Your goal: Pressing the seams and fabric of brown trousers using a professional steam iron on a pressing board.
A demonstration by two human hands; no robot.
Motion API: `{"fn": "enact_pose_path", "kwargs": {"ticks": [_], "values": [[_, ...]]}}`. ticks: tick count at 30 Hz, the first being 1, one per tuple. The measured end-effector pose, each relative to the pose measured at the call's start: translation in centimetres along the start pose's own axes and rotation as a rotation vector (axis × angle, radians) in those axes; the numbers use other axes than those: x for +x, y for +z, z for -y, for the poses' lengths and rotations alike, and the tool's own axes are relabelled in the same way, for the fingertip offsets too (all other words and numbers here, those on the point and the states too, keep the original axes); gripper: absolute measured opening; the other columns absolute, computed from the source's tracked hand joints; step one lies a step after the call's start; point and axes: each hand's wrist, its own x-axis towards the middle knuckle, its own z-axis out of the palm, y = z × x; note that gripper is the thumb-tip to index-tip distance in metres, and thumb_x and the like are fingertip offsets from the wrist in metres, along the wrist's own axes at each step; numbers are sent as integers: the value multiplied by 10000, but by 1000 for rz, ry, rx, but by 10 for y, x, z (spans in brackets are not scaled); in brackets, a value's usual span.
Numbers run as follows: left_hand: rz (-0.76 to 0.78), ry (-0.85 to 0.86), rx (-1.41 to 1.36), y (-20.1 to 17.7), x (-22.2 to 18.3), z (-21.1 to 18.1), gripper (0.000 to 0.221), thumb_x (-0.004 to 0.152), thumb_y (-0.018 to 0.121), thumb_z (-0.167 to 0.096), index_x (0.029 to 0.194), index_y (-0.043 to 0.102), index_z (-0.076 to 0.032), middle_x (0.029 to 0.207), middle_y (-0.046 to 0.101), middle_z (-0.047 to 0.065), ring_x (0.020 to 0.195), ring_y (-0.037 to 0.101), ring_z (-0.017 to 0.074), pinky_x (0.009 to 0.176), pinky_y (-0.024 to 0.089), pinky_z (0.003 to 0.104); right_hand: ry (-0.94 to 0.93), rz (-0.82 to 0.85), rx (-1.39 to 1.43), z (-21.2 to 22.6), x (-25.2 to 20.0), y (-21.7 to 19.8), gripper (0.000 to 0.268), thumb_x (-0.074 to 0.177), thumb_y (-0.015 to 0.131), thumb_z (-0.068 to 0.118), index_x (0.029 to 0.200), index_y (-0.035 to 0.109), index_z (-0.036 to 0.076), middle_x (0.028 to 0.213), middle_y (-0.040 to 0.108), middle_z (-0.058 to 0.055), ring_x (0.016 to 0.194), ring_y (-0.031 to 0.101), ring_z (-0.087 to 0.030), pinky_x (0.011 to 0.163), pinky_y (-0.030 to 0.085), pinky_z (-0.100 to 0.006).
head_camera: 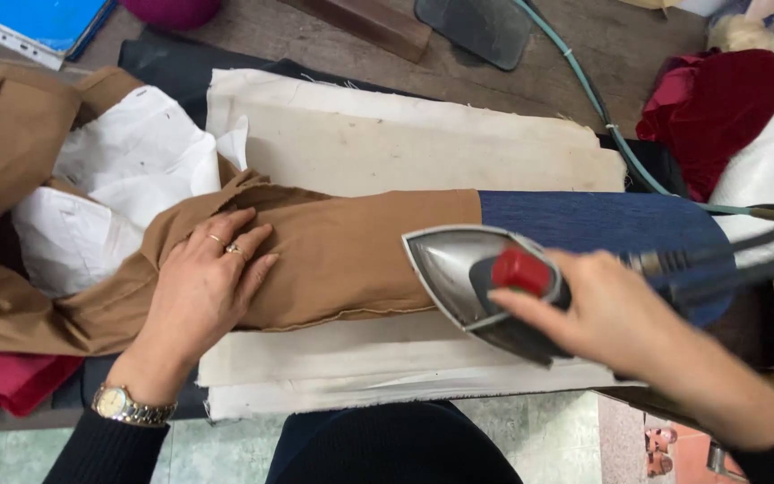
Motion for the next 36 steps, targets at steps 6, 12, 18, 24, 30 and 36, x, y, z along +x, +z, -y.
{"fn": "enact_pose_path", "kwargs": {"ticks": [6, 12, 18, 24, 30, 36], "values": [[15, -1, -32, 2, 0, 5, 346, 937, 562, -331, 1192, 638, -110, 1254, 611, 111, 1091, 578, 320, 788, 505, 438, 128, -88, -78, 2, 4, 5, 453, 741, 615, 617, 953, 726, 232, 708, 763, -102, 733, 733, -298, 712, 523, -377], [23, 10, -56, 1, -4, 4, 324, 947, 560, -319, 1181, 647, -112, 1256, 601, 113, 1106, 568, 326, 799, 499, 455, 171, -187, -45, 3, 75, -30, 624, 878, 569, 638, 707, 653, 44, 667, 646, -161, 653, 641, -276, 565, 425, -424], [-21, 58, -157, -15, -15, -2, 321, 951, 561, -244, 1172, 633, -23, 1246, 585, 171, 1133, 566, 364, 929, 459, 468, 151, -244, 94, -6, 139, -66, 848, 1013, 608, 612, 471, 485, -29, 431, 513, -200, 383, 526, -313, 489, 458, -415], [-122, 48, -235, -21, -45, 3, 331, 908, 597, -160, 1174, 594, 36, 1238, 548, 207, 1164, 534, 388, 1023, 436, 468, 98, -183, 349, -68, 228, -75, 728, 1008, 591, 586, 544, 361, 75, 437, 354, -112, 314, 329, -233, 312, 279, -372], [-151, -53, -186, -16, -51, -2, 352, 892, 599, -178, 1196, 597, 0, 1239, 547, 178, 1156, 545, 356, 1015, 455, 447, 131, -224, 495, -108, 309, -48, 659, 955, 642, 587, 626, 485, 38, 506, 472, -119, 373, 433, -222, 331, 389, -387], [-154, -152, -158, -20, -45, -13, 318, 893, 581, -176, 1166, 595, -15, 1231, 550, 169, 1135, 563, 343, 998, 461, 435, 201, -234, 716, -121, 400, -33, 548, 919, 700, 514, 761, 447, 53, 533, 439, -108, 400, 420, -201, 331, 370, -384]]}}
